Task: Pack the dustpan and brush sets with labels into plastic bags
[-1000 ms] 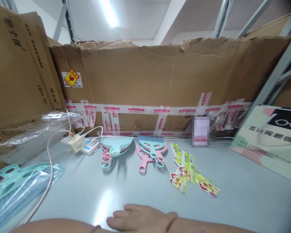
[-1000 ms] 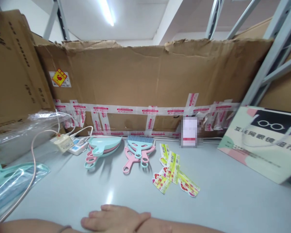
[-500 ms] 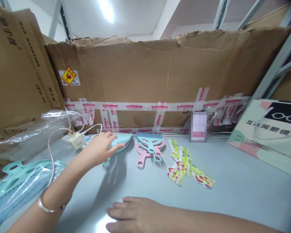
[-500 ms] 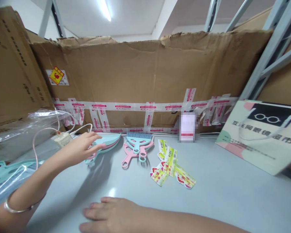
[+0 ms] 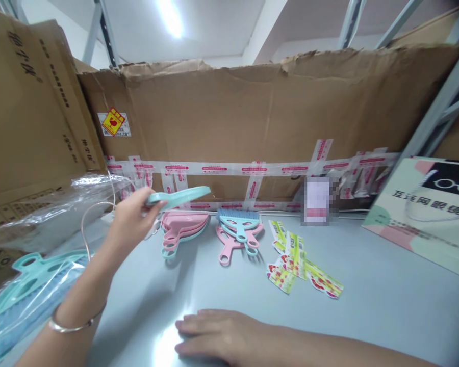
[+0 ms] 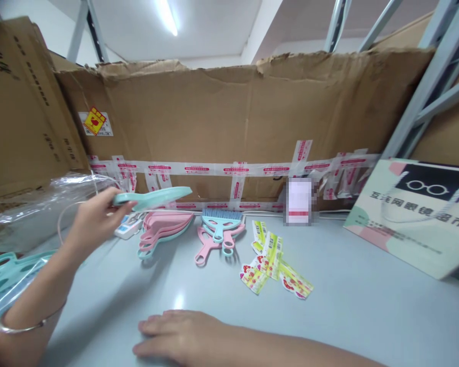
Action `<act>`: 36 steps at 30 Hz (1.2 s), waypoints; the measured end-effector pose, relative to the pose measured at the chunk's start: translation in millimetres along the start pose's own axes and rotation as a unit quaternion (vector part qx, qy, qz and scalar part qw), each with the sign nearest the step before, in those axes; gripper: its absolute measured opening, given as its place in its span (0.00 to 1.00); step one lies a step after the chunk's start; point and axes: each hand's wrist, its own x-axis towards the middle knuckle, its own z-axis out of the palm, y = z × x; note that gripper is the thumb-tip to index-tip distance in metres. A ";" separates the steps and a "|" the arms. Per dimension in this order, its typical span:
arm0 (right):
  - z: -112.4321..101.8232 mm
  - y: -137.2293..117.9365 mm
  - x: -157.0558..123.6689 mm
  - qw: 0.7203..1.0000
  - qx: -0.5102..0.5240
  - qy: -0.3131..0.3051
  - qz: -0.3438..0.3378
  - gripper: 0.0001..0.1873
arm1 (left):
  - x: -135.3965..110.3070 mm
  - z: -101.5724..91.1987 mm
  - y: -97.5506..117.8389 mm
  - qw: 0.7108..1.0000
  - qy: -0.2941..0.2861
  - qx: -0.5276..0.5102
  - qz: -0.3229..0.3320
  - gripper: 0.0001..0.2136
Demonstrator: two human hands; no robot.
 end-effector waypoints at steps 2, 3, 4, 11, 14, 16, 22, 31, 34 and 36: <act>-4.1 -0.6 0.2 0.982 0.135 0.116 0.067 0.22 | 1.1 -14.0 -2.8 0.988 0.073 -0.137 -0.015 0.11; -7.0 -0.6 0.8 0.955 0.214 0.181 0.101 0.23 | 1.7 -19.5 -4.3 0.971 0.113 -0.212 -0.017 0.11; -10.3 -0.4 1.6 0.917 0.294 0.238 0.129 0.24 | 2.4 -23.7 -5.7 0.947 0.150 -0.285 -0.012 0.12; -19.0 2.1 8.2 0.730 0.602 0.283 0.157 0.25 | 0.1 -11.6 -0.9 0.817 0.009 -0.576 -0.014 0.21; -13.7 1.9 7.1 0.758 0.598 0.192 0.178 0.24 | -4.3 3.0 4.3 0.809 -0.060 -0.581 -0.056 0.20; -11.6 0.3 6.2 0.778 0.581 0.148 0.188 0.25 | -4.5 10.4 4.0 0.806 -0.064 -0.583 -0.086 0.18; -19.8 -5.7 6.1 0.787 0.486 0.330 0.190 0.27 | 0.0 26.4 -1.1 0.839 -0.091 -0.486 -0.226 0.17; -43.8 14.5 -2.3 0.885 0.243 0.319 0.238 0.27 | -15.1 40.2 -3.0 0.833 -0.234 -0.402 -0.300 0.23; -68.9 16.8 -16.4 0.909 0.014 0.345 0.233 0.19 | -13.0 40.6 -12.1 0.831 -0.266 -0.399 -0.281 0.21; -85.9 20.8 -26.0 0.880 -0.144 0.393 0.223 0.19 | -11.8 41.2 -16.9 0.834 -0.293 -0.389 -0.261 0.19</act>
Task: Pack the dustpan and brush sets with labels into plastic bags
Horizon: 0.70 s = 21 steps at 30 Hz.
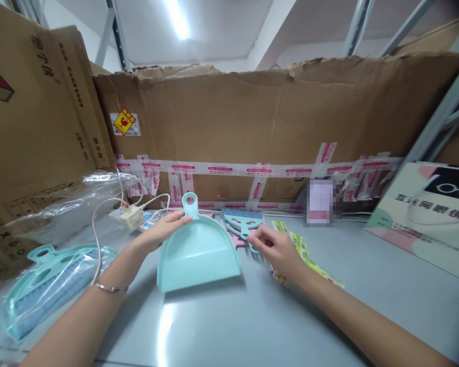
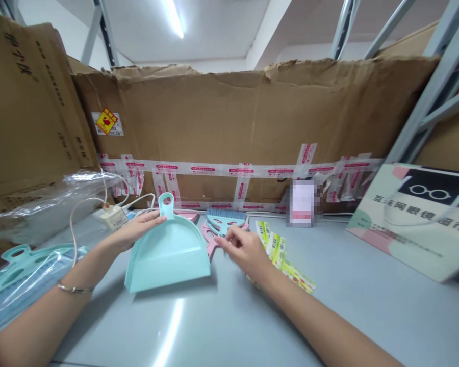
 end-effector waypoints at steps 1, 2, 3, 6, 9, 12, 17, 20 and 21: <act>-5.1 5.4 3.8 0.998 -0.057 0.031 -0.025 0.16 | 1.1 -1.0 -1.3 1.000 -0.011 0.011 0.003 0.18; -8.0 11.1 7.1 0.992 -0.108 0.047 -0.051 0.13 | 2.3 -1.1 -2.7 1.000 -0.021 0.021 0.005 0.18; -8.6 17.0 9.7 0.984 -0.154 0.049 -0.079 0.11 | 3.4 -0.4 -4.4 0.999 -0.028 0.029 0.006 0.18; -0.6 33.3 14.6 0.958 -0.247 0.022 -0.141 0.13 | 6.6 7.0 -10.1 0.998 -0.045 0.049 0.009 0.18; 8.6 44.5 17.6 0.950 -0.273 0.020 -0.151 0.12 | 8.7 19.6 -15.3 0.997 -0.050 0.050 0.021 0.18; 9.3 49.9 20.4 0.956 -0.250 0.033 -0.147 0.12 | 9.7 30.2 -18.0 0.998 -0.041 0.046 0.032 0.20; 7.0 50.5 20.4 0.972 -0.196 0.042 -0.122 0.10 | 10.3 33.6 -17.2 0.996 0.008 0.068 0.051 0.20; 8.8 46.4 19.3 0.982 -0.144 0.052 -0.115 0.09 | 10.4 33.1 -15.5 0.994 0.029 0.079 0.075 0.21; 8.7 44.4 19.3 0.985 -0.118 0.068 -0.110 0.09 | 10.3 33.4 -15.0 0.993 0.034 0.082 0.082 0.21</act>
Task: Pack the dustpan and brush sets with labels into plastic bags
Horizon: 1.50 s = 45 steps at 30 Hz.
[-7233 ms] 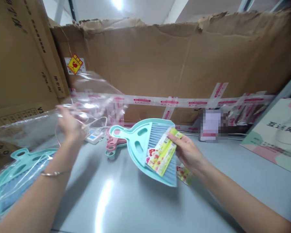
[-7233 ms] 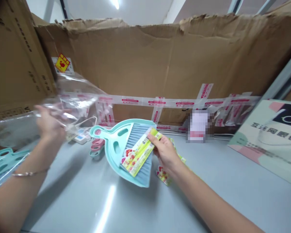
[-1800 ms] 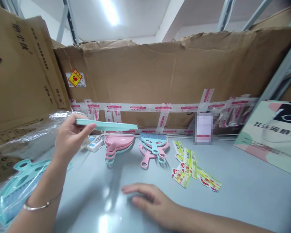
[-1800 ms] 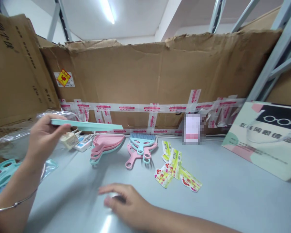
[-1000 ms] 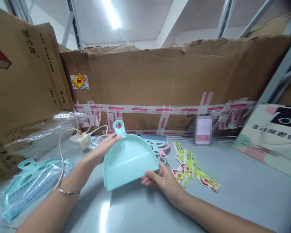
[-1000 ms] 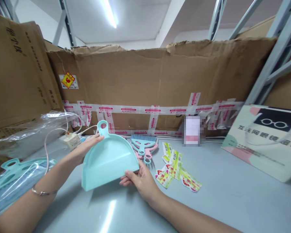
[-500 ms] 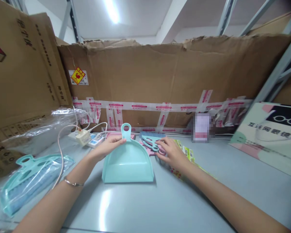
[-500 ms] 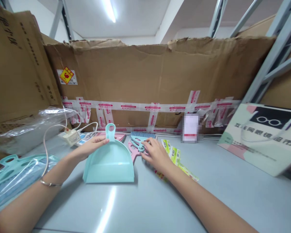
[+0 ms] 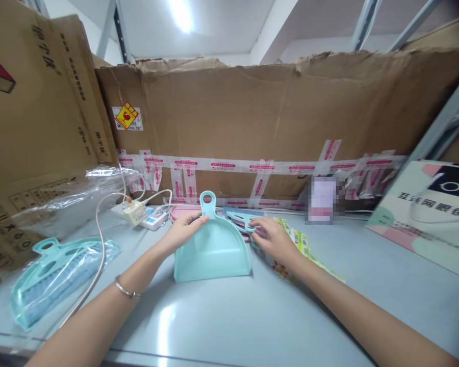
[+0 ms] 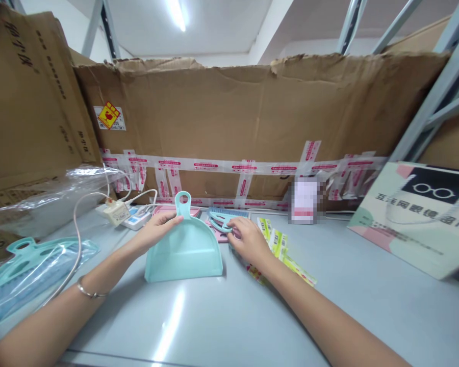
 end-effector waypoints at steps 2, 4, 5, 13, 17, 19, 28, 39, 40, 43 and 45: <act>-3.4 -3.8 2.4 0.997 0.044 0.057 0.035 0.08 | -0.2 1.2 0.9 1.000 0.008 0.000 0.007 0.21; -10.3 -6.9 6.7 0.985 0.084 0.124 0.088 0.08 | -0.8 2.7 1.7 1.000 0.006 -0.010 0.011 0.20; -15.0 -8.0 9.5 0.976 0.111 0.153 0.112 0.09 | -1.2 3.4 2.2 1.000 0.001 -0.017 0.012 0.20; -56.7 -3.4 34.0 0.840 0.414 0.279 0.215 0.15 | -0.7 5.2 0.4 1.000 -0.014 -0.009 0.014 0.20; -63.5 -1.6 41.3 0.828 0.449 0.262 0.210 0.20 | 2.7 4.3 -4.5 1.000 -0.023 -0.014 0.007 0.22; -66.2 -6.1 46.6 0.845 0.430 0.265 0.177 0.20 | 5.6 3.4 -5.5 0.999 -0.031 -0.025 0.012 0.22; -108.4 -48.8 79.0 0.884 0.331 0.329 0.025 0.17 | 27.5 5.1 -6.1 0.998 -0.016 -0.060 -0.011 0.25; -36.3 -90.3 42.3 0.868 0.469 0.125 0.109 0.21 | 12.3 19.4 -6.8 0.991 -0.031 -0.122 0.039 0.27; -29.6 -92.0 40.6 0.871 0.464 0.121 0.108 0.20 | 10.2 20.7 -6.4 0.991 -0.029 -0.121 0.046 0.27; -15.5 -92.7 35.9 0.884 0.440 0.125 0.100 0.19 | 3.0 24.0 -5.4 0.991 -0.019 -0.116 0.069 0.26; -9.6 -92.4 32.6 0.890 0.424 0.142 0.090 0.19 | -2.7 26.6 -4.8 0.989 -0.016 -0.118 0.091 0.26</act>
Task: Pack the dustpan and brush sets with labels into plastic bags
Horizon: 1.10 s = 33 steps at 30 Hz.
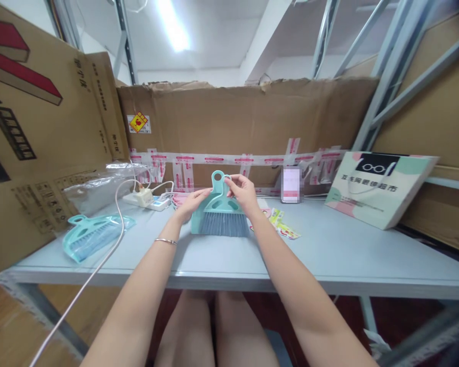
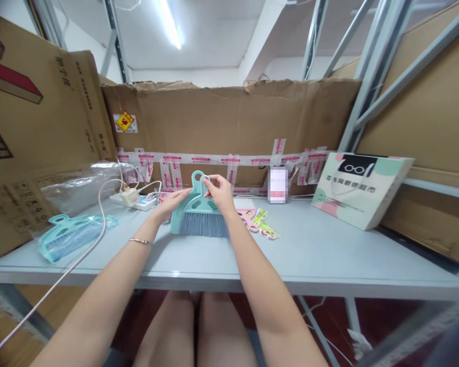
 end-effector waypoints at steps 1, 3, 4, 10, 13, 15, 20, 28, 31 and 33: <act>1.1 1.4 -2.0 1.000 -0.005 0.009 -0.010 0.20 | -2.9 1.8 0.4 1.000 -0.002 0.000 0.014 0.26; 3.8 2.0 -5.9 0.999 -0.016 0.025 -0.027 0.20 | -8.7 5.7 0.9 0.999 -0.010 0.010 0.037 0.28; 5.5 1.5 -7.5 0.999 -0.023 0.028 -0.031 0.20 | -11.4 7.6 1.0 0.999 -0.012 0.023 0.042 0.29; 12.2 3.5 -12.7 0.999 -0.021 0.008 -0.029 0.20 | -18.9 15.1 -2.1 0.995 -0.027 0.087 0.049 0.36; 12.5 8.0 -18.8 0.998 -0.022 0.018 -0.048 0.21 | -18.6 16.4 -3.3 0.994 -0.027 0.071 0.075 0.33; 11.7 10.4 -23.8 0.995 -0.038 0.049 -0.072 0.21 | -18.2 16.6 -3.1 0.995 -0.027 0.061 0.078 0.30; 0.0 14.8 -25.9 0.960 -0.136 0.170 -0.177 0.16 | -19.3 14.5 -0.5 0.994 -0.024 0.067 0.087 0.26; -24.4 33.5 -10.3 0.985 -0.148 -0.080 -0.026 0.22 | -16.3 4.6 0.1 0.995 0.000 0.073 0.064 0.26; -23.8 35.9 -13.4 0.978 -0.163 -0.130 -0.006 0.21 | -12.0 4.1 -4.2 0.993 0.018 0.088 0.074 0.26; -22.3 35.9 -16.0 0.976 -0.175 -0.130 -0.006 0.20 | -9.4 4.6 -7.3 0.991 0.032 0.105 0.080 0.24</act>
